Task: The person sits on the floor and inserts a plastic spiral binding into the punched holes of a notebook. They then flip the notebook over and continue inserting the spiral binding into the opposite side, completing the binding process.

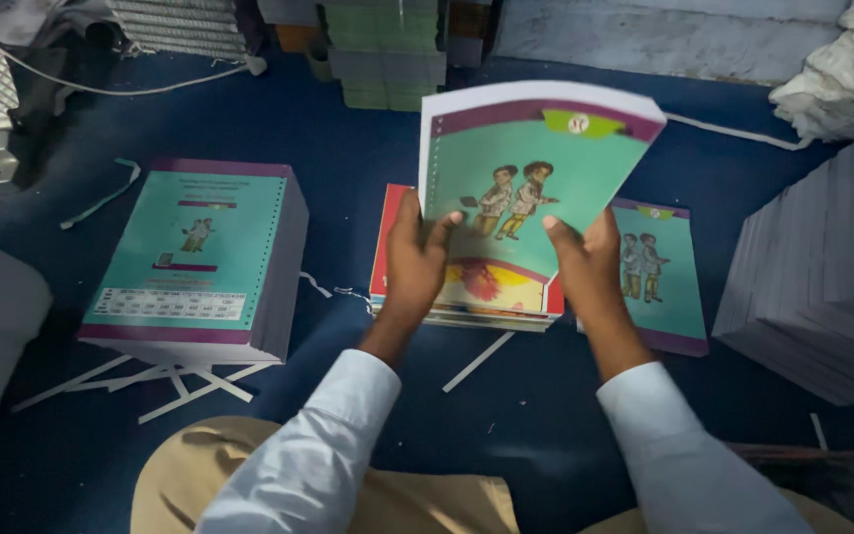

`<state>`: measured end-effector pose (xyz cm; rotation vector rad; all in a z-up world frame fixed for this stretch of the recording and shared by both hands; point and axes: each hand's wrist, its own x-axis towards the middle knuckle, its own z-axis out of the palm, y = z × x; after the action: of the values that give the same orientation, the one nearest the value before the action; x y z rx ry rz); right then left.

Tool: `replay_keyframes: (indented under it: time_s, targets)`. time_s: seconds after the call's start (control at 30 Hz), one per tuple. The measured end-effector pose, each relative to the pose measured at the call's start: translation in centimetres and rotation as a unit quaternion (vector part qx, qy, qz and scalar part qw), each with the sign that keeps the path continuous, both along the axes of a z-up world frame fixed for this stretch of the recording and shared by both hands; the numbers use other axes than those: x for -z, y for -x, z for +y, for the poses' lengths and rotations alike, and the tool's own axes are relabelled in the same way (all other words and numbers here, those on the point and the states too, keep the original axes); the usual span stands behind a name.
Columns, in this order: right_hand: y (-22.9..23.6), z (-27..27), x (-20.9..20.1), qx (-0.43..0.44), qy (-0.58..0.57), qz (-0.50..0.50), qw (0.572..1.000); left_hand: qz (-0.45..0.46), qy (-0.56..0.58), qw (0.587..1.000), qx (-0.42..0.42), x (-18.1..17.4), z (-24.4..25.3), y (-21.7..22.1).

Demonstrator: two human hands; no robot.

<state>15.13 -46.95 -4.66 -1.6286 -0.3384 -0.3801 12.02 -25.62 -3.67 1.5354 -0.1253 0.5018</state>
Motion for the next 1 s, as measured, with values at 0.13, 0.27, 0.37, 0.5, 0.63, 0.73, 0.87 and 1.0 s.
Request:
replay_keyframes:
  time_s: [0.13,0.27,0.37,0.5,0.63,0.73,0.87,1.0]
  targets:
    - [-0.9,-0.1,-2.6,-0.004,0.032,0.073,0.997,0.070,-0.031,0.997,-0.005,-0.4,0.9,0.0]
    - [-1.5,-0.2,-6.9,0.006,0.135,0.159,0.978,0.067,0.087,0.993,0.040,0.1,1.0,0.5]
    - [-2.6,0.4,-9.4,-0.044,0.178,0.200,0.963,0.081,0.181,0.979,0.051,1.1,0.7,0.5]
    - [-4.1,1.0,-10.8,-0.085,0.252,0.257,0.929,0.154,0.321,0.932,0.068,3.3,0.4,1.0]
    - [-4.7,0.8,-10.1,-0.065,0.319,0.308,0.894,0.229,0.380,0.895,0.049,5.1,0.0,1.4]
    - [-4.3,0.0,-8.7,-0.016,0.363,0.355,0.861,0.210,0.385,0.897,0.058,6.0,-0.6,1.9]
    - [-2.8,-2.9,-6.7,0.005,0.363,0.414,0.835,0.227,0.418,0.878,0.053,6.5,-1.5,2.2]
    - [-0.6,-5.2,-4.8,-0.054,0.103,0.423,0.899,0.275,0.439,0.855,0.019,6.3,-2.2,2.6]
